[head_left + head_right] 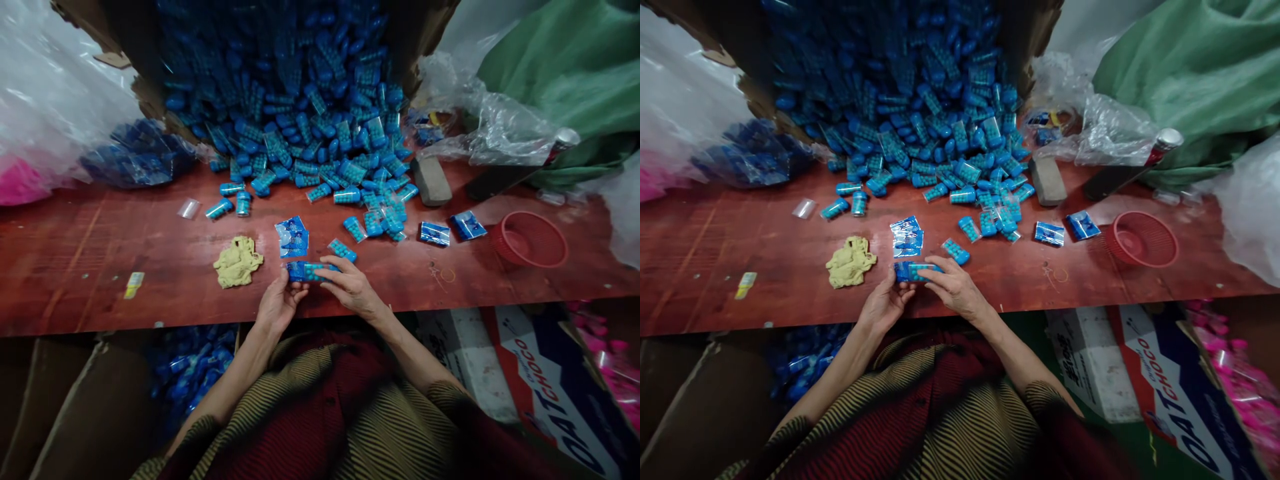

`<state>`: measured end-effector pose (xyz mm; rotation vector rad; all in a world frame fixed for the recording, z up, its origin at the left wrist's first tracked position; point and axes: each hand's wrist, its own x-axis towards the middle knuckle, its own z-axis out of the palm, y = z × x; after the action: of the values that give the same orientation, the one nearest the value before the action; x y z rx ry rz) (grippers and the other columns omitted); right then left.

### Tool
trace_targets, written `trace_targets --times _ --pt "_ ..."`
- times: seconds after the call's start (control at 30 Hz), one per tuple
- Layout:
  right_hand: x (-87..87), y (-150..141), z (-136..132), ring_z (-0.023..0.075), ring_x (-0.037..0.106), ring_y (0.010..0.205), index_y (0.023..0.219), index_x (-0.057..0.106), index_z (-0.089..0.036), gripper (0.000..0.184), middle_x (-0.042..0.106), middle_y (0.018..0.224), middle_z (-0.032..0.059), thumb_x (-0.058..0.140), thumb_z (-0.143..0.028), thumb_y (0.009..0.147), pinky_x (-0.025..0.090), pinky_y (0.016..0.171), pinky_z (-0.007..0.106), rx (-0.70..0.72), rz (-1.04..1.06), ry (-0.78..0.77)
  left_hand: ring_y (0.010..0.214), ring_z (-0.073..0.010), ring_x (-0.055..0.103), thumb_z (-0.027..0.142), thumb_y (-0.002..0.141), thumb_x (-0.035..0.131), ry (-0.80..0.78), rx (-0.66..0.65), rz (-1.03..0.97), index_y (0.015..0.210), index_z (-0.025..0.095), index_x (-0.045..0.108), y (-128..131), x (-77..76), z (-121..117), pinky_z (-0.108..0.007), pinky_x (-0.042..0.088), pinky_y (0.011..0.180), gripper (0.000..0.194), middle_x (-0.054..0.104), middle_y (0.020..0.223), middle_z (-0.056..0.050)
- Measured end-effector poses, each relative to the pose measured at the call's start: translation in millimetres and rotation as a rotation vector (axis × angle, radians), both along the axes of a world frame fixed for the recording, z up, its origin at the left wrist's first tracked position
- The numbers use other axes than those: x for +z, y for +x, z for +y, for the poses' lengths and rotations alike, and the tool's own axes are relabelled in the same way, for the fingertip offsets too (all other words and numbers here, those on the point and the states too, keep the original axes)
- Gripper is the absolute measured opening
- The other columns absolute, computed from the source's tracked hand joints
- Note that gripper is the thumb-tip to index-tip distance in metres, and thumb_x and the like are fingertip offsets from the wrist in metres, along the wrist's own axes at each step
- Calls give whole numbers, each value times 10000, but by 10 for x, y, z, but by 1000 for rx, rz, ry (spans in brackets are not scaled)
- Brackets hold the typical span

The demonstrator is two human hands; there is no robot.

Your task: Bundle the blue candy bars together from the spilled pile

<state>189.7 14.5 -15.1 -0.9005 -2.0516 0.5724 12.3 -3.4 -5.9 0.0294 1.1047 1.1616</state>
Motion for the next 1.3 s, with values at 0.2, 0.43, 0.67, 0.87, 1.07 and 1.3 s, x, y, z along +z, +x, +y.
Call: trace_targets --times 0.2,0.43,0.67,0.87,1.07,1.3 --pt "-2 18 6 196 580 1092 1129 636 -257 269 563 1240 88 541 -211 882 505 936 397 14 24 -66 533 -128 625 291 812 623 42 -11 19 747 123 599 2 6 0 -226 549 537 181 601 533 -10" --pt "26 -44 -28 206 566 1126 1212 568 -215 355 574 1194 116 584 -237 858 482 974 385 7 65 -133 556 -88 609 319 706 727 138 31 143 785 141 596 22 31 -5 -184 519 542 234 659 659 7" --pt "-161 -297 -169 252 538 1160 1234 546 -158 348 556 1221 162 503 -251 901 476 980 428 -73 -18 -99 633 -116 647 212 766 673 59 55 -34 777 144 600 80 2 22 -207 522 542 100 687 728 -1" --pt "-34 -272 -188 197 552 1142 1236 540 -212 326 565 1206 111 471 -214 917 465 992 375 -13 150 -261 641 -119 651 136 822 590 -25 19 -66 759 134 601 23 19 45 -231 541 603 64 690 725 -18" --pt "-58 -304 -220 202 577 1087 1201 538 -218 350 597 1154 89 574 -231 854 477 968 374 -188 321 -390 682 -123 660 153 775 655 76 1 -37 814 154 609 71 86 56 -238 537 647 61 700 764 -7" --pt "-56 -361 -185 175 622 899 1092 596 -211 291 603 1110 73 611 -263 806 564 731 295 -178 474 -574 664 -128 655 158 787 634 55 -37 -74 798 145 606 62 92 86 -239 537 617 33 699 757 -15"
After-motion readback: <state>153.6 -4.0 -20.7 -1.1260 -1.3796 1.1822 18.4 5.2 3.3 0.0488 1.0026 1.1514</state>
